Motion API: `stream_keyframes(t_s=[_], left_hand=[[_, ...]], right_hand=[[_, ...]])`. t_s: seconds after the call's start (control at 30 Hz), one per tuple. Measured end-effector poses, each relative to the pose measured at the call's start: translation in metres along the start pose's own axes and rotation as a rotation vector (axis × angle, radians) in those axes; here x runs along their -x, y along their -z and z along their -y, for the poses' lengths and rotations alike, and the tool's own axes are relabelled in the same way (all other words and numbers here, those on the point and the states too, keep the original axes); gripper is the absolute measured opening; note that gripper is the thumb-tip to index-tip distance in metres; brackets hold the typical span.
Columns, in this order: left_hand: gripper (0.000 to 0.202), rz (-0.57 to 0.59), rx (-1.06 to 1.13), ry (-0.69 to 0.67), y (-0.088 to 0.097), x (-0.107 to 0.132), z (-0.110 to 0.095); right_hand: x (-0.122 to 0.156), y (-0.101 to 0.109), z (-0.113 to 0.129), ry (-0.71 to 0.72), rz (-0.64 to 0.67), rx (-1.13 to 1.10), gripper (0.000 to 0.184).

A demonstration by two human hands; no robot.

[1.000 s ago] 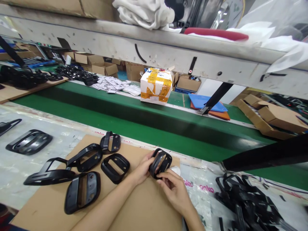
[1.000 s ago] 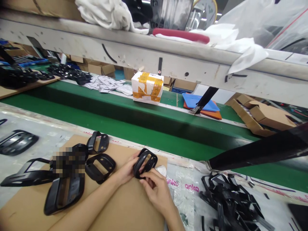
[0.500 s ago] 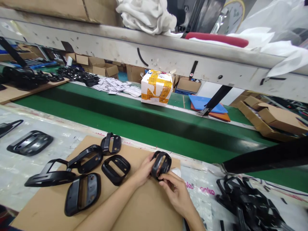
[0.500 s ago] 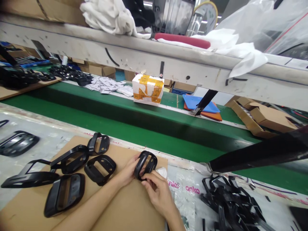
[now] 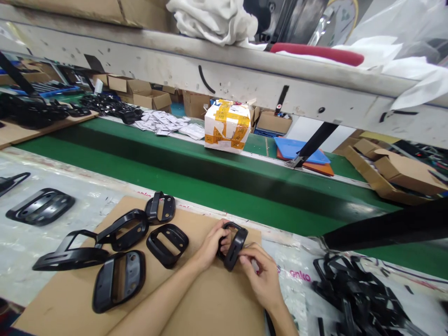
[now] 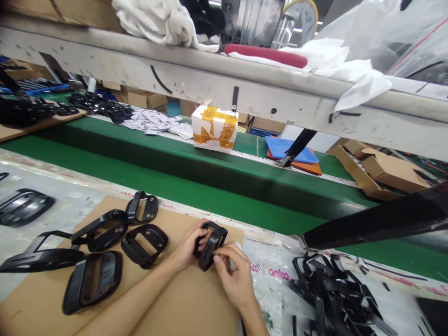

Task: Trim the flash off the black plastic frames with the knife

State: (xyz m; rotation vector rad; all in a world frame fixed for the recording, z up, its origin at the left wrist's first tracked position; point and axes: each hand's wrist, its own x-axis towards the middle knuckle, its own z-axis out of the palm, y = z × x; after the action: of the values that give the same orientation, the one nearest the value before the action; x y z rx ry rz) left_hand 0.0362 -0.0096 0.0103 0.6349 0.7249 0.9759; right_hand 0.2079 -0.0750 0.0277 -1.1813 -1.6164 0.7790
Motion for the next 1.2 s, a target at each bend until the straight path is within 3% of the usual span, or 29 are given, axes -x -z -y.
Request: stream_keyframes(t_s=[0.07,0.13,0.27,0.37,0.43,0.53,0.67,0.87,1.03,1.2], left_hand=[[0.051,0.056,0.057,0.022,-0.005,0.001,-0.002],[0.06,0.058,0.072,0.05,-0.009,0.003,-0.001],[0.065,0.042,0.073,0.082,-0.016,0.01,0.004],[0.06,0.107,0.123,0.101,-0.019,0.014,0.003],[0.056,0.167,0.176,0.138,-0.018,0.015,0.001],[0.05,0.263,0.238,0.249,-0.015,0.013,-0.002],[0.048,0.35,0.291,0.407,-0.011,0.012,-0.003],[0.042,0.32,0.311,0.414,-0.01,0.016,-0.005],[0.048,0.298,0.231,0.345,-0.009,0.017,-0.007],[0.044,0.295,0.305,0.412,-0.011,0.019,-0.011]], right_hand=[[0.0,-0.001,-0.003,0.012,-0.161,-0.009,0.015],[0.002,-0.003,-0.005,0.009,-0.25,-0.061,0.035],[0.007,-0.008,-0.003,-0.063,-0.062,-0.24,0.084],[0.01,-0.009,-0.001,-0.081,0.027,-0.24,0.104],[0.011,-0.008,-0.001,-0.047,0.009,-0.159,0.099],[0.01,-0.005,0.0,0.038,-0.012,-0.07,0.078],[0.008,-0.001,0.003,0.025,-0.019,-0.136,0.068],[0.007,0.001,0.0,-0.082,0.002,-0.16,0.082],[0.007,0.0,-0.005,-0.01,0.006,-0.236,0.075],[0.006,0.001,-0.004,-0.047,0.004,-0.301,0.077]])
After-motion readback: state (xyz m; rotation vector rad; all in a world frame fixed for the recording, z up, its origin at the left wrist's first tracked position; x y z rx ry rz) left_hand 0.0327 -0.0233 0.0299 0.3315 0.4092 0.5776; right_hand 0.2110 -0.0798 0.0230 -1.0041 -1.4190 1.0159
